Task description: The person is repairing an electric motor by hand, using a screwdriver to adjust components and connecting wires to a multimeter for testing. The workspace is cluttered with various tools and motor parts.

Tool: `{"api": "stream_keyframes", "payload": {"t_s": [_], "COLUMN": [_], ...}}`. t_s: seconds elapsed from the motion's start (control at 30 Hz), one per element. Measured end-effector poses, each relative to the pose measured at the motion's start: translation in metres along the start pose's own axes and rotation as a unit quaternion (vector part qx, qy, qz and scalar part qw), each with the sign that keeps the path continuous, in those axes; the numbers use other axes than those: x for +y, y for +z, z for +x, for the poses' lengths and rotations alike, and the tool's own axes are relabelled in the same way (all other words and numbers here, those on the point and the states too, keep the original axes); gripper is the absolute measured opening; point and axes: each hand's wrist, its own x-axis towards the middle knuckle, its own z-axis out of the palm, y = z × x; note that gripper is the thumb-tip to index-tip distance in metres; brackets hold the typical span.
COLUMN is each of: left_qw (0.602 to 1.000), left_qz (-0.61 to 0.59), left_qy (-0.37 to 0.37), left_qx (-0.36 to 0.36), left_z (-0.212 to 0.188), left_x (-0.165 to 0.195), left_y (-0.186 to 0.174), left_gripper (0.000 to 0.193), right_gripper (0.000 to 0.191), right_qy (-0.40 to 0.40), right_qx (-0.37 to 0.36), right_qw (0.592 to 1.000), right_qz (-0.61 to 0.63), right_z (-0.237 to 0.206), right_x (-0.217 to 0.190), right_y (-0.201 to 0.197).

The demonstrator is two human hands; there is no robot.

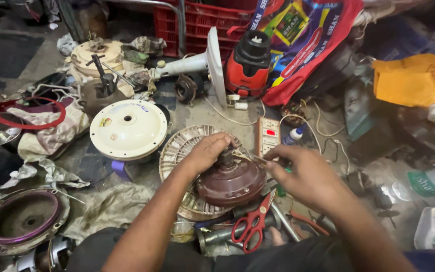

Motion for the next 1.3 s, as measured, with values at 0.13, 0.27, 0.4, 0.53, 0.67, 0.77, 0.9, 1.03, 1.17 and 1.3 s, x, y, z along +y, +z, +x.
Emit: {"api": "stream_keyframes", "payload": {"t_s": [0.13,0.27,0.4,0.53,0.67,0.77,0.9,1.03,1.17,1.3], "left_qw": [0.998,1.000,1.000,1.000,0.999,0.999,1.000,0.999,1.000,1.000], "left_qz": [0.000,-0.005,-0.017,-0.019,0.006,-0.002,-0.015,-0.004,0.004,-0.007], "left_qy": [-0.060,0.017,0.013,-0.009,-0.039,0.034,-0.008,-0.039,0.003,-0.019], "left_qx": [0.004,-0.009,-0.015,-0.011,0.002,-0.014,-0.011,-0.004,-0.012,-0.005], "left_z": [-0.002,-0.005,-0.007,-0.010,-0.010,-0.010,-0.012,-0.012,-0.010,-0.009], "left_x": [0.003,0.008,0.011,0.011,0.012,0.015,0.018,0.018,0.016,0.014], "left_y": [0.000,0.001,0.001,0.001,0.001,0.001,0.001,0.001,0.000,0.000], "left_gripper": [0.036,0.035,0.034,0.034,0.035,0.036,0.035,0.036,0.036,0.036], "right_gripper": [0.028,0.030,0.026,0.027,0.028,0.029,0.028,0.027,0.029,0.028], "right_qy": [-0.082,-0.063,-0.089,-0.102,-0.099,-0.070,-0.080,-0.106,-0.081,-0.099], "right_qx": [0.095,0.093,0.108,0.111,0.118,0.104,0.103,0.114,0.087,0.114], "right_qw": [0.992,0.992,0.989,0.987,0.986,0.991,0.990,0.986,0.992,0.988], "right_qz": [0.030,0.058,0.043,0.055,0.067,0.055,0.049,0.055,0.047,0.024], "right_z": [-0.011,-0.013,-0.012,-0.013,-0.014,-0.015,-0.015,-0.013,-0.015,-0.017], "right_x": [0.018,0.020,0.017,0.016,0.013,0.011,0.009,0.009,0.006,-0.010], "right_y": [0.020,0.036,0.040,0.041,0.040,0.038,0.036,0.036,0.036,0.041]}}
